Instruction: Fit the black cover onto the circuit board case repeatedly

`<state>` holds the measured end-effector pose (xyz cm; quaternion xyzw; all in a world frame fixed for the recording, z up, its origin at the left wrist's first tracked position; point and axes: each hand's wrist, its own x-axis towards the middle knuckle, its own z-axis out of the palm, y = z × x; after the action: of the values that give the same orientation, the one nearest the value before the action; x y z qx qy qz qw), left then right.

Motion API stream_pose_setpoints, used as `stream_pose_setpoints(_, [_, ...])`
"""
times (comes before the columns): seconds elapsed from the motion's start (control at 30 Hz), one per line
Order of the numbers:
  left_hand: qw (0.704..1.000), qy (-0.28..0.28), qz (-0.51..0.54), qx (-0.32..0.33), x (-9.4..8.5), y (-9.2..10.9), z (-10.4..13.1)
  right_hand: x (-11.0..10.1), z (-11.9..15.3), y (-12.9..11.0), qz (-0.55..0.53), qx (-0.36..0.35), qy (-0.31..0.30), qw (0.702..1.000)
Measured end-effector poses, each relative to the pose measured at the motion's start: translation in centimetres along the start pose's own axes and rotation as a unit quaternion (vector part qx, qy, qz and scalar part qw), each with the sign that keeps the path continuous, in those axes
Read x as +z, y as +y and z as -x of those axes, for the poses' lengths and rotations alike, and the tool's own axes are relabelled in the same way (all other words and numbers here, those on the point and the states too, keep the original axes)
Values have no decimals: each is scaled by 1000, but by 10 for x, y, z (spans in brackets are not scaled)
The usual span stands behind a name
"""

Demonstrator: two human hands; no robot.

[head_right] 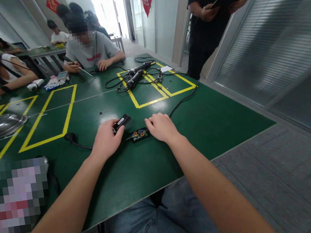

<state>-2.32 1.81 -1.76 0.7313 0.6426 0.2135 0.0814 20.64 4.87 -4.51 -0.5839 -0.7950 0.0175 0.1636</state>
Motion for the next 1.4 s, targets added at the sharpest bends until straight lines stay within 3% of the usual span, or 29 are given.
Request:
stream_pose_setpoints(0.1, [998,-2,-43,-46,-2,-3,0,1,0,2,-11,10,14,1000])
stream_pose_setpoints(0.23, [997,45,-52,-28,-4,2,2,-1,1,2,-19,34,24,999])
stream_pose_setpoints(0.43, [989,-89,-108,58,-9,15,6,-3,1,-1,-17,46,7,999])
stream_pose_setpoints(0.57, [983,-123,-122,64,-8,19,7,-2,0,-2,-13,39,13,999])
stream_pose_setpoints(0.97, [988,-107,-107,13,-10,23,8,-4,3,-1,-49,67,62,995])
stream_pose_setpoints(1.4, [986,-120,-117,17,-9,21,8,1,0,4,-37,47,46,997])
